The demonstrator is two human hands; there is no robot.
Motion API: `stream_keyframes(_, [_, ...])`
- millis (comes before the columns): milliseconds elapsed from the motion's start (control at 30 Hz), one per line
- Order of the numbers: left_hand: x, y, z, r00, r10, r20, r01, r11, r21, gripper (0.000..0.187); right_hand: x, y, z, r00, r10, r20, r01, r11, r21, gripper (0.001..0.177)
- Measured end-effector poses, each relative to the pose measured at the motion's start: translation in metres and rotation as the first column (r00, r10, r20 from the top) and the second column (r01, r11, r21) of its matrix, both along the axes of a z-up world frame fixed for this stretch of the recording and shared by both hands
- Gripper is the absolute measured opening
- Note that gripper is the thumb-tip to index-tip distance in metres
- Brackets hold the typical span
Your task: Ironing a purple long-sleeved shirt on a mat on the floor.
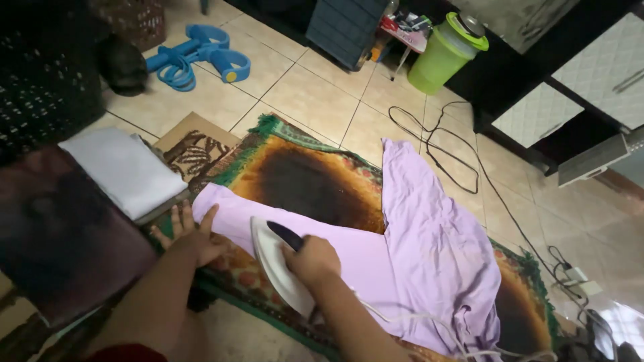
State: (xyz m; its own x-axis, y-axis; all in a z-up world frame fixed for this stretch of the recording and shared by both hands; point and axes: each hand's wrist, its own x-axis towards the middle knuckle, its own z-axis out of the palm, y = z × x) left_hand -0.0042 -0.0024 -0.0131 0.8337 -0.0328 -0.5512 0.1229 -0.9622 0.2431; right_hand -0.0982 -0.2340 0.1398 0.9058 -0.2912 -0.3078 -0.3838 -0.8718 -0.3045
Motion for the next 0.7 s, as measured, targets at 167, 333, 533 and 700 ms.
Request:
stream_keyframes(167, [-0.007,0.000,-0.029,0.957,0.102,0.270,-0.087,0.994,-0.065,0.075,0.006,-0.023,0.000,0.998,-0.054,-0.029,0.054,0.998,-0.013,0.047])
stream_keyframes(333, [-0.023,-0.026,0.020,0.917,0.151,0.368,-0.169,0.985,0.018,0.066,-0.023,-0.107,-0.005,0.965,-0.257,-0.054,0.253,0.965,-0.071,0.053])
stream_keyframes(533, [0.010,-0.030,-0.074,0.823,0.546,0.159,-0.396,0.752,-0.527,0.050,-0.072,-0.226,-0.041,0.970,-0.241,0.019,0.241,0.970,-0.041,0.057])
stream_keyframes(700, [0.014,-0.027,-0.045,0.833,0.454,0.317,-0.353,0.876,-0.328,0.047,-0.087,-0.171,0.002,0.978,0.139,-0.158,-0.132,0.990,0.052,0.051])
